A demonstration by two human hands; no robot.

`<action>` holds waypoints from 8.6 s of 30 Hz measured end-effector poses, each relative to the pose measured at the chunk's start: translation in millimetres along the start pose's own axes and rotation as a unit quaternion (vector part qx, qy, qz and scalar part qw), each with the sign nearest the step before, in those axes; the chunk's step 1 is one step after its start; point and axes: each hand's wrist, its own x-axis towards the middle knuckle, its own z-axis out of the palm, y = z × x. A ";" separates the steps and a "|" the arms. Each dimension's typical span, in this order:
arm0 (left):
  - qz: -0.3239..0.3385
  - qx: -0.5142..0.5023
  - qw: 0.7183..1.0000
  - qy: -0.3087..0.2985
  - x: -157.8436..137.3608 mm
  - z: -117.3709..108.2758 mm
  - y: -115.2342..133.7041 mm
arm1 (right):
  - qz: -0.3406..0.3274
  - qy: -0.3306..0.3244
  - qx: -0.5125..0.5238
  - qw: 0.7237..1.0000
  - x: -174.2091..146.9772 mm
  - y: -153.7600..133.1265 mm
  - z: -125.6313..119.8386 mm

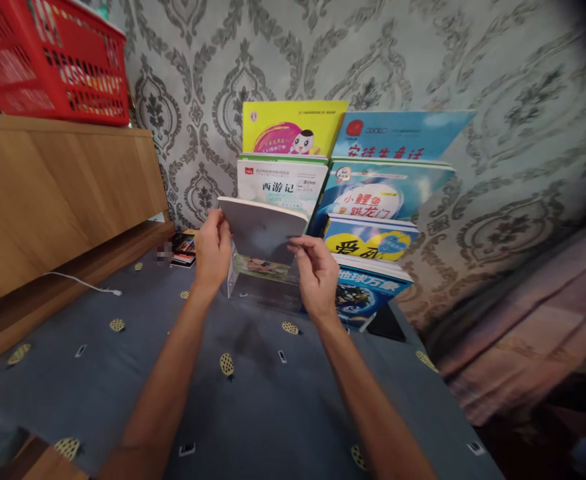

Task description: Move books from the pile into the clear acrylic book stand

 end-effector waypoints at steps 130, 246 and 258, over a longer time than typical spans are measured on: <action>-0.044 0.212 0.967 -0.133 -43.3 47.2 -18.5 | 0.050 -0.070 -0.278 0.957 -32.3 67.2 10.4; -0.174 0.250 0.939 -0.159 -21.6 -5.4 -125.1 | 0.125 -0.304 -0.223 0.918 -164.9 49.8 40.0; -0.134 0.500 0.802 -0.299 -30.7 -6.2 -217.1 | 0.139 -0.315 -0.216 0.914 -160.9 46.9 38.4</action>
